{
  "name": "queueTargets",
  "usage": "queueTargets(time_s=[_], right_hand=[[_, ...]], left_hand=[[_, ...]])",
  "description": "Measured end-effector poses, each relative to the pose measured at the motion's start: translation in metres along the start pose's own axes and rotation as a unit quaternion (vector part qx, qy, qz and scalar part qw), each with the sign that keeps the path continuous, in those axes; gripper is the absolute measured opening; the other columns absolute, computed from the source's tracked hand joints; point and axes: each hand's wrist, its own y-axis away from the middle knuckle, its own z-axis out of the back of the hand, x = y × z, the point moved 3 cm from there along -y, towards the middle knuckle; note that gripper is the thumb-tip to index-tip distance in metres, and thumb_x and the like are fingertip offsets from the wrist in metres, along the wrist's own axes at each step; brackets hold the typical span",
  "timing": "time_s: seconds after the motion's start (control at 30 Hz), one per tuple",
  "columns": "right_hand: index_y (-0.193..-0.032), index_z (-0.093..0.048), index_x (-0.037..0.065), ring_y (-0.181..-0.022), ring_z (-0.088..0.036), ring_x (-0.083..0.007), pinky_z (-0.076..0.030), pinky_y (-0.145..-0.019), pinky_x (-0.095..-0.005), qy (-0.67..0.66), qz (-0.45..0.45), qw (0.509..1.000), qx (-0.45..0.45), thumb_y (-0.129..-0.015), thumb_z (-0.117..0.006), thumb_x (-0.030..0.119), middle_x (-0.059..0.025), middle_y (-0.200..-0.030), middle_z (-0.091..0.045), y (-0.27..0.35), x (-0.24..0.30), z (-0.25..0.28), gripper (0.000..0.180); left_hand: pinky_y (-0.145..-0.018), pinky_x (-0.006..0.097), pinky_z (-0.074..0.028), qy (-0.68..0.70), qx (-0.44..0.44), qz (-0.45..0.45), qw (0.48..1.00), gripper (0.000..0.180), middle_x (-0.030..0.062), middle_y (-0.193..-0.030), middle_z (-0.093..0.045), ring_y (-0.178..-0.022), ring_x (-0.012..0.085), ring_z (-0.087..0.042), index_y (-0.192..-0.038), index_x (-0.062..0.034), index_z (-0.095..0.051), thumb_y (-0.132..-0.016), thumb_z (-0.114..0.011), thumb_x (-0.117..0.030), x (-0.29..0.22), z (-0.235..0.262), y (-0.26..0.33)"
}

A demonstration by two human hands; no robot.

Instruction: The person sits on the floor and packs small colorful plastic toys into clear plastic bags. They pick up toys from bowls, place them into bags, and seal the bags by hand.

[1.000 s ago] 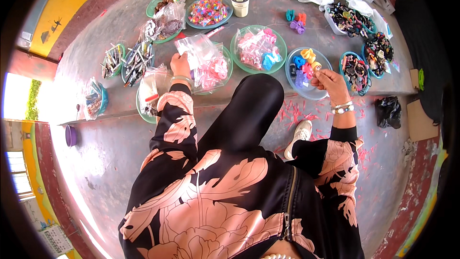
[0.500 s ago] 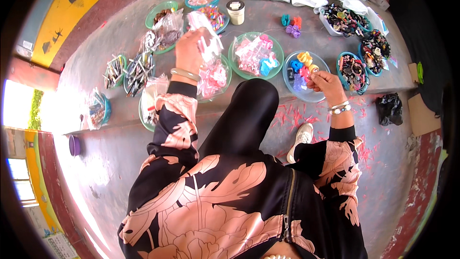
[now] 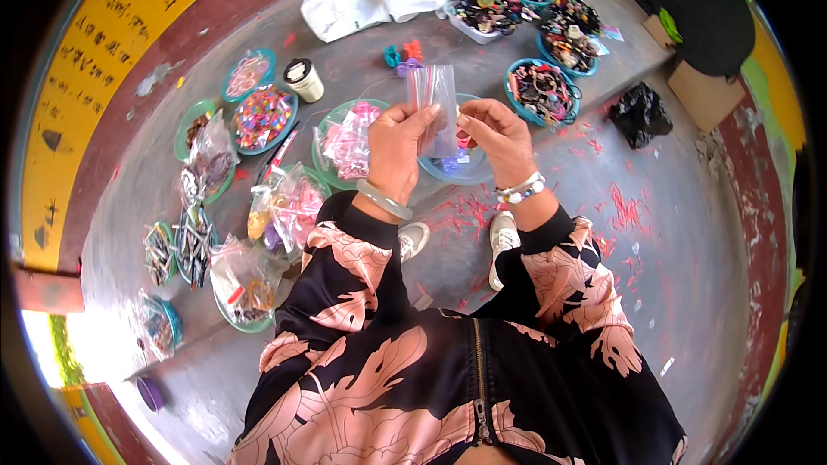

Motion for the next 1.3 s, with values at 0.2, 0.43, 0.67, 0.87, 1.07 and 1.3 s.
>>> queueTargets(time_s=[0.2,0.43,0.67,0.87,1.07,1.3], right_hand=[[-0.086,-0.057,-0.001,-0.068,-0.054,-0.0063,-0.043,-0.057,-0.0201,0.022,0.005,0.999,-0.033,-0.074,-0.066,0.005,-0.0013,-0.076,-0.059,-0.008,-0.007,0.006,0.016],[-0.08,-0.059,-0.003,-0.058,-0.054,-0.0073,-0.043,-0.051,-0.0209,0.125,-0.005,0.988,-0.091,-0.075,-0.064,0.01,-0.0035,-0.069,-0.061,-0.01,-0.01,0.014,0.015],[-0.083,-0.061,0.005,-0.06,-0.053,-0.0065,-0.041,-0.05,-0.0206,-0.013,-0.081,0.993,-0.089,-0.081,-0.059,0.014,0.0016,-0.069,-0.058,-0.009,-0.016,0.023,0.01],[-0.088,-0.061,0.008,-0.062,-0.054,-0.0073,-0.041,-0.051,-0.0215,-0.167,-0.147,0.975,-0.01,-0.085,-0.058,0.015,0.0022,-0.072,-0.059,-0.011,-0.022,0.024,0.008],[-0.089,-0.061,0.006,-0.063,-0.052,-0.007,-0.041,-0.055,-0.0222,-0.171,-0.149,0.974,0.018,-0.084,-0.057,0.012,0.0026,-0.073,-0.057,-0.011,-0.025,0.024,0.008],[-0.09,-0.06,0.006,-0.064,-0.053,-0.0086,-0.043,-0.056,-0.0231,-0.172,-0.143,0.975,0.015,-0.084,-0.057,0.012,0.0015,-0.074,-0.058,-0.009,-0.023,0.02,0.009]], left_hand=[[-0.059,0.021,-0.045,-0.168,0.022,-0.031,0.985,0.012,0.0046,-0.075,-0.062,-0.064,0.0074,-0.056,-0.083,0.0023,-0.062,-0.078,-0.064,-0.009,0.023,-0.011,0.002],[-0.064,0.02,-0.044,-0.248,0.12,-0.074,0.958,0.016,0.0018,-0.079,-0.062,-0.072,0.0057,-0.055,-0.092,0.0024,-0.062,-0.086,-0.054,-0.01,0.031,-0.015,0.003],[-0.061,0.021,-0.045,-0.142,0.117,-0.032,0.982,0.018,0.0028,-0.077,-0.062,-0.067,0.0063,-0.055,-0.091,0.0046,-0.061,-0.086,-0.054,-0.011,0.029,-0.013,0.004],[-0.064,0.021,-0.047,-0.016,0.092,0.044,0.995,0.014,0.0058,-0.079,-0.063,-0.068,0.0089,-0.058,-0.088,0.0045,-0.061,-0.083,-0.058,-0.008,0.027,-0.001,0.001],[-0.065,0.021,-0.047,-0.006,0.069,0.04,0.997,0.011,0.0065,-0.08,-0.063,-0.069,0.0104,-0.058,-0.087,0.0029,-0.06,-0.081,-0.061,-0.005,0.025,0.001,0.001],[-0.066,0.022,-0.047,0.014,0.063,0.056,0.996,0.009,0.0062,-0.079,-0.062,-0.069,0.0109,-0.059,-0.085,0.0,-0.057,-0.078,-0.063,-0.003,0.025,0.001,0.001]])
